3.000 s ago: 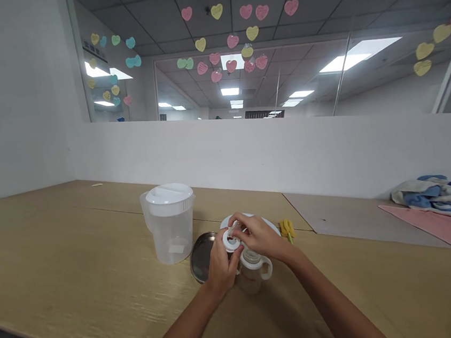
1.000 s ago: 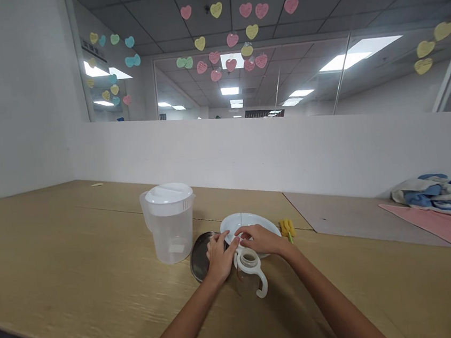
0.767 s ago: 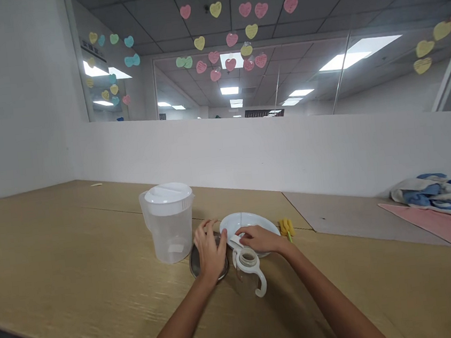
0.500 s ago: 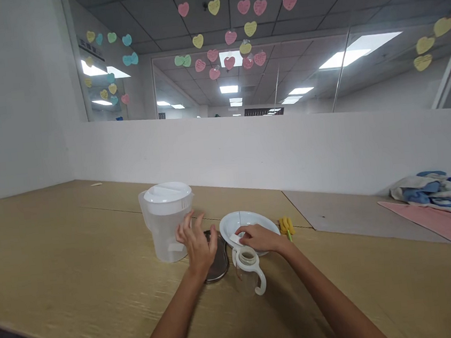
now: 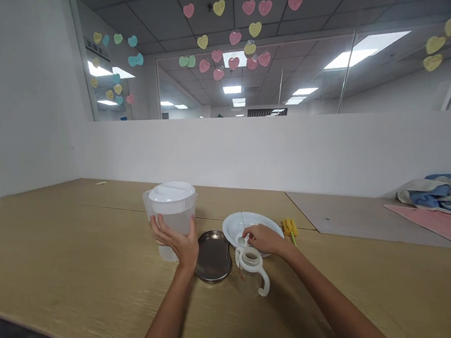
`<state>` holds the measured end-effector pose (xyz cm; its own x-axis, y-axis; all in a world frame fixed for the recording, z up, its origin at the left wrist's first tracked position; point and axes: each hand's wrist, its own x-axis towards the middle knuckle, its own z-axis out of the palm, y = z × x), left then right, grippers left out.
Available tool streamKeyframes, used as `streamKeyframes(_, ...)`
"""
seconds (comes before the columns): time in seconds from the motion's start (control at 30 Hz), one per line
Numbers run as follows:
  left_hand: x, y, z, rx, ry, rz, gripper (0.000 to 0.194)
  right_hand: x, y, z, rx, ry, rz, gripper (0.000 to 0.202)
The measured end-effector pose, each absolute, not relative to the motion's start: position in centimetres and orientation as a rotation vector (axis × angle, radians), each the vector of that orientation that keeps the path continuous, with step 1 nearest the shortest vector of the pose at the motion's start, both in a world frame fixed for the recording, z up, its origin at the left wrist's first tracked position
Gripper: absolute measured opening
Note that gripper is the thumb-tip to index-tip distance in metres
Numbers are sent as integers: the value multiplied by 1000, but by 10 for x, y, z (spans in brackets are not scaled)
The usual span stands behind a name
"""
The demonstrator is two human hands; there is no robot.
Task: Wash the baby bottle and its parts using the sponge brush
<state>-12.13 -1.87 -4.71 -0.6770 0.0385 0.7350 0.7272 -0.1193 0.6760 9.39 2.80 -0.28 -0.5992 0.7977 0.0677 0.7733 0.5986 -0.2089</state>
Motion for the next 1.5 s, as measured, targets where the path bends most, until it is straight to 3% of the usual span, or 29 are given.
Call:
streamKeyframes(0.2, -129, -17, -48, -765, -1897, -1870, 105, 93, 26, 0, -1352, -2629, 258, 32)
streamKeyframes(0.37, -130, -14, -53, -859, -1942, -1790, 111, 92, 26, 1, -1375, -2623, 243, 31)
streamKeyframes(0.6, -131, -10, -56, -886, -1796, -1855, 101, 93, 30, 1, -1396, -2523, 164, 27)
streamKeyframes(0.8, -122, -14, -56, -1043, -1671, -1580, 89, 91, 36, -2, -1401, -2408, 137, 27)
streamKeyframes(1.13, -106, -12, -70, -1380, -1265, -1196, 63, 89, 33, 9, -1186, -2062, 427, 33)
streamKeyframes(1.5, -103, -16, -66, -1425, -1186, -1176, 55, 93, 38, 10, -1177, -2025, 480, 28)
